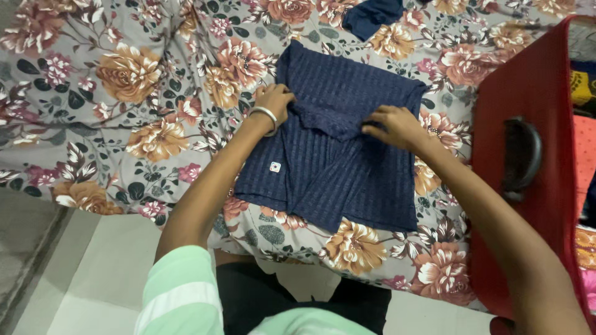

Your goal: The person folds several pieces of clothing including a textured blue sweater and a white striped shirt on a floral bedspread and packs them into a red suitcase.

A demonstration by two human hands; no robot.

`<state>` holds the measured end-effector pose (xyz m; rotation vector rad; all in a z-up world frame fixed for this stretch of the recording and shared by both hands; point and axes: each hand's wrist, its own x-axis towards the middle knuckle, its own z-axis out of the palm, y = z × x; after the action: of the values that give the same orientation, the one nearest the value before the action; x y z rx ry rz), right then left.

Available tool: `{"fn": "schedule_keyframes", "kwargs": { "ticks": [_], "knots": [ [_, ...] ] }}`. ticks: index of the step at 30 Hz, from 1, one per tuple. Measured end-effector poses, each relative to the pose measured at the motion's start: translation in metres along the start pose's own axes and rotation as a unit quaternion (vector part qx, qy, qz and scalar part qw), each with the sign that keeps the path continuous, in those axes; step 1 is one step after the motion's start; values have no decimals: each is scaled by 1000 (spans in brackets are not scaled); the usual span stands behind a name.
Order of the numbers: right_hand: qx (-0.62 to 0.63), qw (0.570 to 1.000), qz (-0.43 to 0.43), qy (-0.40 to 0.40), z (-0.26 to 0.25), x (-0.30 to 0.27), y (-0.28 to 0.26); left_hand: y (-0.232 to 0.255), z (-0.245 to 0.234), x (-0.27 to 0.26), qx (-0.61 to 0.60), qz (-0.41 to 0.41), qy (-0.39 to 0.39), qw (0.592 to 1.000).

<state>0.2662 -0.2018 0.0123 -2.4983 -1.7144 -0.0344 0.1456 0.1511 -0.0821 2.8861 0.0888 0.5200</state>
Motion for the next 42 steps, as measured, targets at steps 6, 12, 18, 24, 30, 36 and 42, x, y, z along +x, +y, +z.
{"fn": "schedule_keyframes", "kwargs": {
  "ticks": [6, 12, 18, 24, 30, 36, 42],
  "knots": [
    [-21, 990, 92, 106, 32, 13, 78, 5, -11, 36, -98, -17, 17, 995],
    [52, 987, 144, 53, 26, 71, 172, -37, 8, 156, -82, 44, 34, 995],
    [109, 959, 205, -164, 47, 112, 219, -56, 28, 222, -55, 73, -191, 977],
    [8, 979, 196, -47, 24, 118, 222, -64, 27, 233, -5, -53, -186, 981],
    [-211, 945, 111, 225, -3, 133, 206, -61, -2, 225, -1, -73, 107, 992],
    [-143, 982, 101, 75, -28, 99, 201, -26, -30, 163, -72, -86, 153, 982],
    [-256, 965, 36, 34, -57, 42, 117, 5, -62, 57, 44, 39, 130, 990]
  ]
}}
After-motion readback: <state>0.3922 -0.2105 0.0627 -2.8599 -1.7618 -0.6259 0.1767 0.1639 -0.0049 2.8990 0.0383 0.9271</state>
